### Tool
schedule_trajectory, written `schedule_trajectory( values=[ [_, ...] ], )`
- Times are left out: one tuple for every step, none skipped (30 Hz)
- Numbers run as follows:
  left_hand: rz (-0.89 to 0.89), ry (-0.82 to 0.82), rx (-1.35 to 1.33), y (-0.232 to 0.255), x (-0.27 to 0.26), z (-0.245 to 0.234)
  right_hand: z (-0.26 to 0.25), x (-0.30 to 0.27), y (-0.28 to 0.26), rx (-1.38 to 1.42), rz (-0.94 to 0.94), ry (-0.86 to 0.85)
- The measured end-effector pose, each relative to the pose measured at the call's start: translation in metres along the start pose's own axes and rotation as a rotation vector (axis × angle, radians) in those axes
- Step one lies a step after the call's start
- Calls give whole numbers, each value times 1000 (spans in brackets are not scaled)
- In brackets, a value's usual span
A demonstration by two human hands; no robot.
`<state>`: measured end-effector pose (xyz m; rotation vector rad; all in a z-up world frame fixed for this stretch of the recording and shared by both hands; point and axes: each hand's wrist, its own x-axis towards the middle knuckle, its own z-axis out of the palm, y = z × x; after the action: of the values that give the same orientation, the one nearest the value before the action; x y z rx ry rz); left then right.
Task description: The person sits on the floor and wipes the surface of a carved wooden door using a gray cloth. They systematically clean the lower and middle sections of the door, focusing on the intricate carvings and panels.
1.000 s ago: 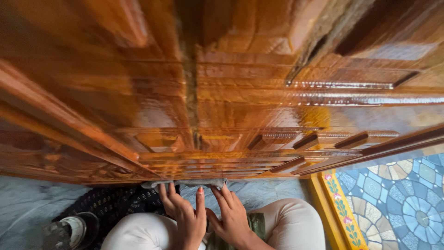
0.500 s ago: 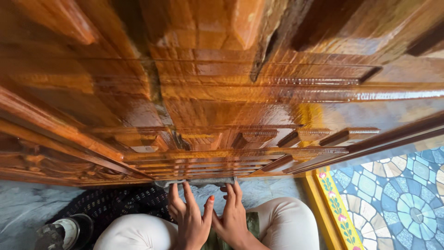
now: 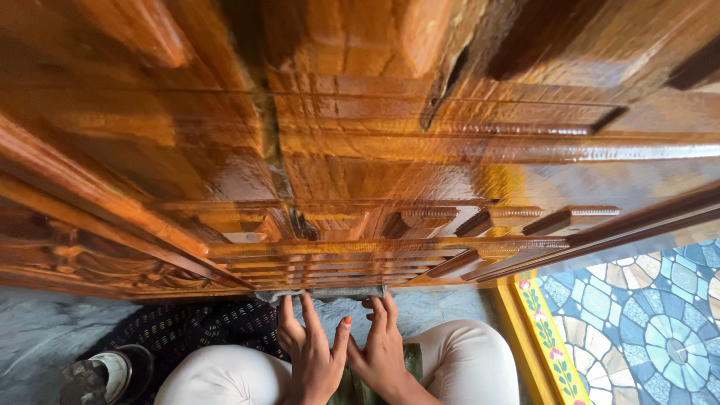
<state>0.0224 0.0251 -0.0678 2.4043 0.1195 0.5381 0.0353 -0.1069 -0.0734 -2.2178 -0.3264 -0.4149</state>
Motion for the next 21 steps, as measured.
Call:
schedule_trajectory(
  values=[
    [8,6,2,0,0,1,0,0,0,4,-1,-6],
    [16,12,3,0,-1,2,0,-1,0,9,-1,-12],
    [26,18,5,0,-1,3,0,-1,0,13,-1,-20],
    [37,17,6,0,-1,3,0,-2,0,16,-1,-27],
    [48,18,10,0,-1,3,0,-2,0,22,-2,-36],
    [59,19,14,0,-1,2,0,-3,1,17,5,-26],
    [61,16,15,1,-2,0,1,-4,0,19,7,-22],
    [63,12,16,3,-3,-1,3,-5,-1,21,8,-18],
    [66,10,15,4,-3,-3,4,-6,-3,14,23,-18],
    [74,28,15,3,-3,-7,5,-7,-4,7,38,-18],
    [91,40,2,6,-3,-8,1,-6,-3,-14,57,-9],
    [107,52,-12,8,-3,-7,0,-4,-2,12,45,15],
    [136,53,-23,11,-3,-6,0,-3,-3,25,45,50],
    [165,55,-34,13,-3,-6,-1,-1,-3,37,44,85],
    [194,53,-46,14,-3,-5,-4,0,-3,58,67,95],
    [225,22,-24,16,-2,-2,-7,1,-1,78,90,106],
    [256,-10,-3,20,-2,2,-11,0,2,98,115,116],
    [287,-42,17,24,-2,6,-13,0,6,103,138,134],
    [314,-51,13,26,0,10,-13,1,10,111,158,154],
    [340,-60,9,29,2,13,-17,2,16,119,177,174],
    [364,-64,17,31,4,14,-21,3,23,126,208,216]
  ],
)
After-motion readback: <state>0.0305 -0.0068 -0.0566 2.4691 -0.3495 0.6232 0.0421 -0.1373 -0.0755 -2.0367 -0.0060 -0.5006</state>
